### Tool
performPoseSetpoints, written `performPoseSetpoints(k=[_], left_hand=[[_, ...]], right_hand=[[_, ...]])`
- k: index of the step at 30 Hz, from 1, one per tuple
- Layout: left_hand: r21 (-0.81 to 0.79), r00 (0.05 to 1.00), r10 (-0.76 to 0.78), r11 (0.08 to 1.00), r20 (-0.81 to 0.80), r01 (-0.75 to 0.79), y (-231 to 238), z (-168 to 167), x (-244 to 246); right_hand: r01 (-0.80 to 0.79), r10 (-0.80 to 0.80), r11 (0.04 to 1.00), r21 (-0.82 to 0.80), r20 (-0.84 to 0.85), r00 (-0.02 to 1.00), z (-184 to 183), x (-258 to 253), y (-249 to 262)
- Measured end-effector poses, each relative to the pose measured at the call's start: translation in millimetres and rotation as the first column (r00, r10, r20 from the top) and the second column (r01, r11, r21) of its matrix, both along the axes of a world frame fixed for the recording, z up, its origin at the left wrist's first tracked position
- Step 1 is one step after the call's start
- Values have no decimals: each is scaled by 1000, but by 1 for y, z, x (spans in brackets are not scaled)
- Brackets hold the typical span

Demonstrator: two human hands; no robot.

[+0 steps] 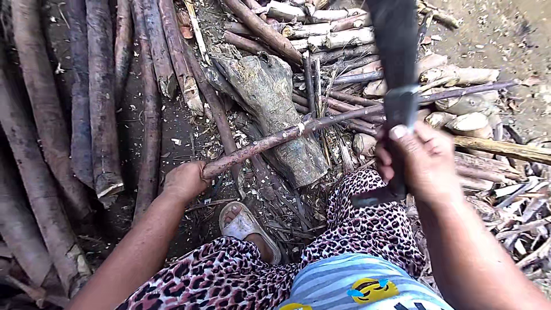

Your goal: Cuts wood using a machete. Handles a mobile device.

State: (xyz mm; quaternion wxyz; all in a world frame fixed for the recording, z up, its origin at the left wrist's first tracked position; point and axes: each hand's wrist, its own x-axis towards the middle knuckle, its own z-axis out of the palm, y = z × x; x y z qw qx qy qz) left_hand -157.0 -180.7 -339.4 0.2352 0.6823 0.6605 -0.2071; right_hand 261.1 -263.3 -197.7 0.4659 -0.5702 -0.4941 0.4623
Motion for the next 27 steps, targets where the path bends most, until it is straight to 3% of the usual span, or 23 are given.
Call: performPoseSetpoints(k=[4,7,9,11,12,13,14,15,16,19,22,25,27], left_hand=[[-9,999,42,999,3,-42,-3,-23,5],[-22,999,48,999,13,-48,-1,-27,2],[-27,999,51,998,5,-51,3,-19,5],[-29,1000,29,999,-4,-29,7,-10,4],[-39,1000,2,999,-18,-3,10,-3,1],[-53,999,-27,998,-22,26,16,7,-1],[-56,998,-62,997,-23,61,24,19,-4],[-53,995,-92,994,-24,91,33,31,-7],[-69,992,-121,991,-36,118,38,42,-11],[-146,984,-167,977,-67,156,45,70,-5],[-175,981,-148,976,-123,126,34,86,9],[96,995,-91,991,-40,94,17,80,15],[220,992,-122,968,-19,123,5,64,17]], right_hand=[[84,-64,865,494,-57,996,52,-7,31],[255,-179,725,640,-182,967,62,-35,56],[275,-295,728,628,-76,952,27,-49,53],[192,-303,913,359,286,909,-55,-56,17],[128,-158,987,95,443,883,-96,-61,-4],[68,39,977,-201,487,872,-126,-66,-16],[20,211,887,-460,443,871,-139,-70,-16],[-9,296,808,-589,394,870,-142,-76,-11],[-25,327,768,-639,358,874,-143,-80,-9],[-74,320,782,-618,298,899,-137,-73,-11],[-132,235,752,-646,75,969,-142,-53,-22],[-168,-11,713,-681,-251,968,-138,-34,-19],[-156,-89,716,-680,-311,946,-132,-30,-14]])
